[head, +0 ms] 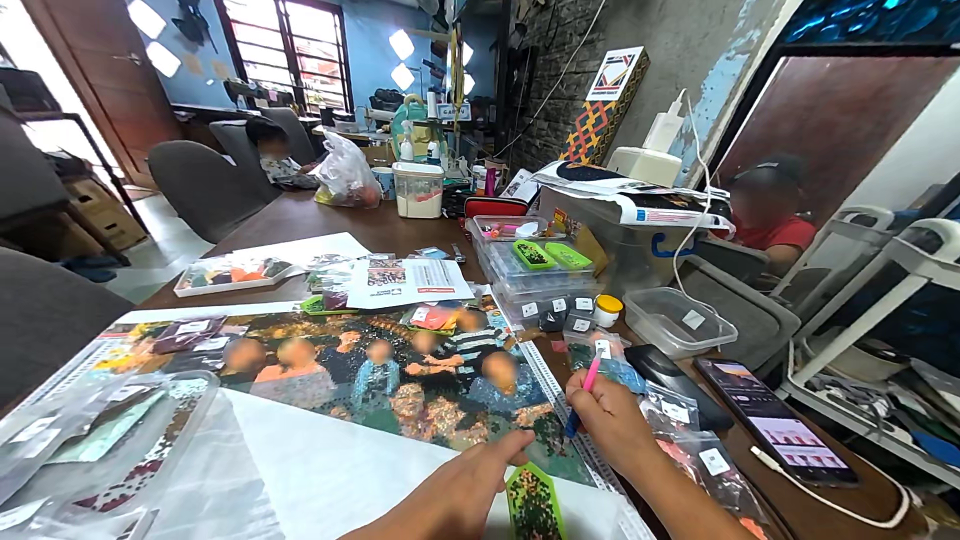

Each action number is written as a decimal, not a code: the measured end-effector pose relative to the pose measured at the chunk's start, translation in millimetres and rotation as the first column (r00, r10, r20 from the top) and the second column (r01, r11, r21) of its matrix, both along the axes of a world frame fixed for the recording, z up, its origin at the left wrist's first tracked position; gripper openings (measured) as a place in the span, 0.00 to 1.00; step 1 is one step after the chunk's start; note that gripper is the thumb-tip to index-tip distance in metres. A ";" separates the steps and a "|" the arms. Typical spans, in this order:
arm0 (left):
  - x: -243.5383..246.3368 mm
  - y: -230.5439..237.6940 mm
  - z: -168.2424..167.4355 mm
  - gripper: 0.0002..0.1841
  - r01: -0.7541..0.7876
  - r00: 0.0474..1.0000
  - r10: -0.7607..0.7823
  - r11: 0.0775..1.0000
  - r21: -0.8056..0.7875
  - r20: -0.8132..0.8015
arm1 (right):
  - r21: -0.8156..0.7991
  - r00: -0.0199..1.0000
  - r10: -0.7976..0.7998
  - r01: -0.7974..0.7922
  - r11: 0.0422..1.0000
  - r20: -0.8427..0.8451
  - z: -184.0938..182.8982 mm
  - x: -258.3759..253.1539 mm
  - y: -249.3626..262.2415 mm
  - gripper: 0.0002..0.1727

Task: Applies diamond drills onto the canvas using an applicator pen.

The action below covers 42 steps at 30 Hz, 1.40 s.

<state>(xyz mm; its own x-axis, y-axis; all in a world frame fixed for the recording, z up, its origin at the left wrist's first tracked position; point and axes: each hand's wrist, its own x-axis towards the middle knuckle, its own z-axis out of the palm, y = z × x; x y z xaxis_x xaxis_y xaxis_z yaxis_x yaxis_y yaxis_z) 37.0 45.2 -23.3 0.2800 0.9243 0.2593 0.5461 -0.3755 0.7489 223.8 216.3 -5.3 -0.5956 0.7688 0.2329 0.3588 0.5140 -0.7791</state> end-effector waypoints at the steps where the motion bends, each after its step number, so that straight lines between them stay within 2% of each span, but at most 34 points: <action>1: 0.0 0.1 0.8 0.59 0.000 1.000 0.000 1.000 -0.006 -0.004 | 0.002 1.000 -0.005 0.005 1.000 0.015 1.0 -0.2 -0.7 0.13; 6: -0.6 0.6 0.4 0.59 0.012 1.000 -0.011 1.000 0.024 -0.025 | 0.040 1.000 -0.020 0.019 0.999 0.018 0.8 -0.6 -2.5 0.13; 10: 0.1 1.8 -0.5 0.59 0.010 0.999 -0.009 1.000 0.024 -0.041 | 0.150 0.979 0.022 0.009 0.989 -0.204 -5.1 0.5 -3.4 0.14; 13: 0.6 2.4 0.1 0.59 0.008 0.999 -0.007 1.000 0.023 -0.044 | 0.224 0.916 0.256 -0.191 0.956 -0.308 -8.0 1.7 -9.1 0.19; 16: 0.4 3.0 -1.6 0.59 0.009 0.999 -0.007 0.999 0.041 -0.036 | 0.327 0.825 0.505 -0.418 0.847 -0.253 -8.0 -1.9 -21.7 0.26; 19: 0.0 4.8 -6.7 0.57 0.008 0.999 -0.004 0.996 0.093 -0.038 | 0.386 0.751 0.629 -0.528 0.756 -0.204 -9.2 -6.6 -27.3 0.23; 23: -1.2 6.9 -9.7 0.57 0.019 0.998 -0.013 0.994 0.106 -0.057 | 0.387 0.747 0.638 -0.541 0.747 -0.187 -11.8 -7.4 -27.0 0.22; 32: -0.1 5.2 -1.9 0.57 0.006 0.996 -0.003 1.000 0.029 -0.085 | 0.374 0.732 0.662 -0.576 0.727 -0.161 -12.5 -7.9 -27.5 0.21; 42: 0.2 4.8 -2.6 0.56 0.001 0.997 0.004 0.998 0.062 -0.081 | 0.366 0.735 0.661 -0.580 0.728 -0.149 -13.5 -8.1 -27.1 0.20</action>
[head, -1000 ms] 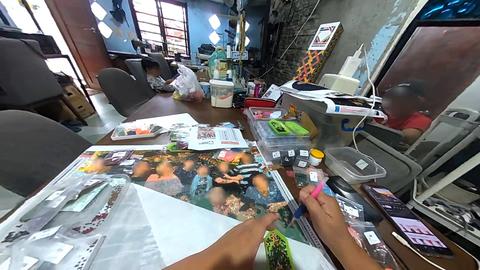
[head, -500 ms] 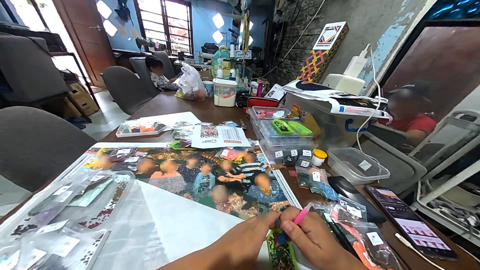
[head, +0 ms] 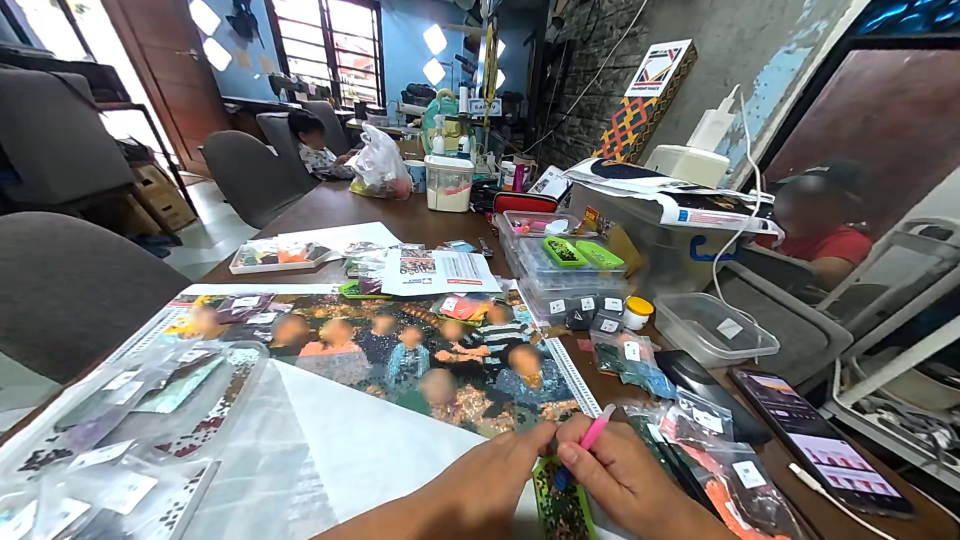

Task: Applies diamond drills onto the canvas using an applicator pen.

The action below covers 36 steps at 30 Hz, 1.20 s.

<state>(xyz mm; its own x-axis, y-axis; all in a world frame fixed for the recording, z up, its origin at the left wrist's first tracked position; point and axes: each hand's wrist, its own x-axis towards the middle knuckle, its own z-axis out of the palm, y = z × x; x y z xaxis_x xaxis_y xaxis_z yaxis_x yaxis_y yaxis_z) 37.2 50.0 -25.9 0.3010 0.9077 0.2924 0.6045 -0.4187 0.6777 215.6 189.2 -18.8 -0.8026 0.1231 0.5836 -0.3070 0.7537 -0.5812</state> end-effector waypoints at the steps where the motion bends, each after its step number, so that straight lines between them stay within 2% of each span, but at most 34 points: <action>1: 0.0 -0.1 0.0 0.56 0.001 1.000 -0.001 1.000 0.004 0.001 | 0.000 1.000 -0.001 0.001 1.000 0.001 -0.3 -0.1 0.1 0.20; 10: 0.3 -0.7 1.5 0.55 -0.009 1.000 0.010 1.000 -0.025 0.017 | 0.037 1.000 -0.013 0.013 0.999 0.008 -1.2 -0.9 0.4 0.19; 21: 0.8 1.2 0.0 0.56 0.003 1.000 -0.003 1.000 -0.004 0.022 | -0.123 1.000 -0.022 0.022 0.992 0.004 2.2 1.4 2.0 0.21; 29: 2.6 -1.6 0.2 0.58 -0.006 0.999 0.006 1.000 -0.002 0.037 | -0.350 0.955 -0.296 0.280 0.894 0.007 14.5 20.8 33.7 0.15; 32: 1.3 -2.6 -0.7 0.58 -0.003 0.999 0.003 1.000 0.007 0.048 | -0.359 0.936 -0.345 0.348 0.866 0.076 14.7 24.6 44.6 0.14; 36: 2.8 -4.0 7.6 0.59 -0.014 0.997 0.021 0.996 -0.089 0.072 | -0.328 0.919 -0.367 0.394 0.858 0.145 11.6 25.0 48.6 0.14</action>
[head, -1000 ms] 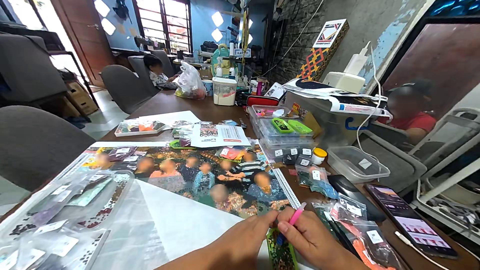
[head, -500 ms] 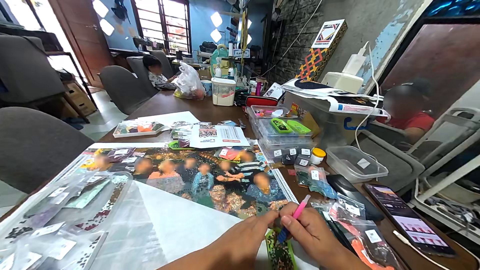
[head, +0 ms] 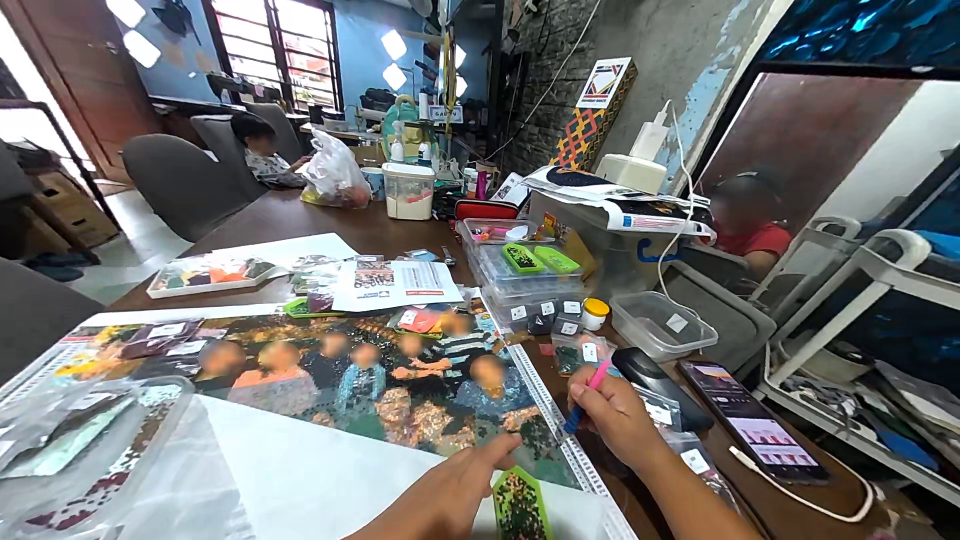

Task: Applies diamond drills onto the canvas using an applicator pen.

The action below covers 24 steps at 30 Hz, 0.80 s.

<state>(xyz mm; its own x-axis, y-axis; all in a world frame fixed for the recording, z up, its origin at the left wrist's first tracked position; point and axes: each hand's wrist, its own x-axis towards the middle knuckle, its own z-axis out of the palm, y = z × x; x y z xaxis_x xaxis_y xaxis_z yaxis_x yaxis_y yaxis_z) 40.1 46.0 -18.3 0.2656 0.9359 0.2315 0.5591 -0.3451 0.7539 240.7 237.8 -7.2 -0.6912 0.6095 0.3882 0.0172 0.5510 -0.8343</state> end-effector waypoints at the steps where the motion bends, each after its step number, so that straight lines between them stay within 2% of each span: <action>1: 0.2 0.0 0.6 0.59 -0.002 1.000 0.002 1.000 -0.007 -0.002 | 0.000 1.000 0.000 0.000 1.000 0.010 -0.9 0.0 0.4 0.14; 24: -1.9 -0.4 -6.2 0.58 0.013 1.000 -0.013 0.998 0.056 -0.015 | 0.067 0.999 0.015 -0.018 0.998 0.045 -5.0 -2.5 -0.5 0.14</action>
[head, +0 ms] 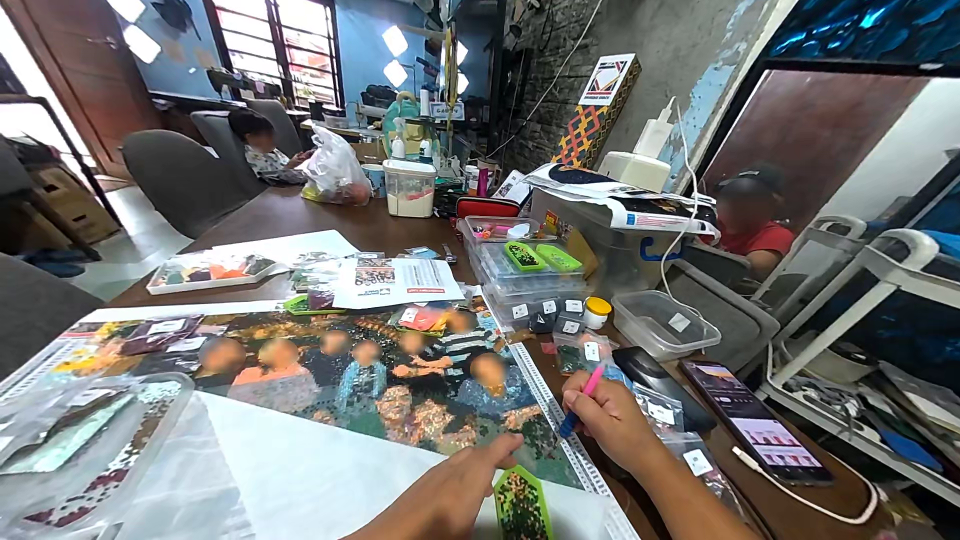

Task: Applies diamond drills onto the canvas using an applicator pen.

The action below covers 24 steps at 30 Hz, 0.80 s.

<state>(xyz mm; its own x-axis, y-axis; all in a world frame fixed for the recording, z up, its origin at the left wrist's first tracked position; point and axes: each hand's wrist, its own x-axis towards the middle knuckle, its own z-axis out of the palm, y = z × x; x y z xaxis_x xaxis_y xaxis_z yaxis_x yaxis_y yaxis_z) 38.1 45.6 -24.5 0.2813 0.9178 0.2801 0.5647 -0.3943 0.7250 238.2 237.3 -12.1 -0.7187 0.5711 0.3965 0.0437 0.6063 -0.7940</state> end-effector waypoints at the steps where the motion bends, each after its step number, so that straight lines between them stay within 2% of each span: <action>1: 0.0 0.2 0.2 0.58 0.001 1.000 -0.001 1.000 -0.002 0.000 | -0.001 1.000 -0.001 0.001 1.000 0.002 0.1 -0.1 -0.2 0.14; 24: -1.0 0.7 -1.1 0.58 0.009 1.000 -0.009 1.000 0.006 0.004 | -0.018 0.999 0.012 -0.011 1.000 0.044 1.9 0.0 -0.5 0.14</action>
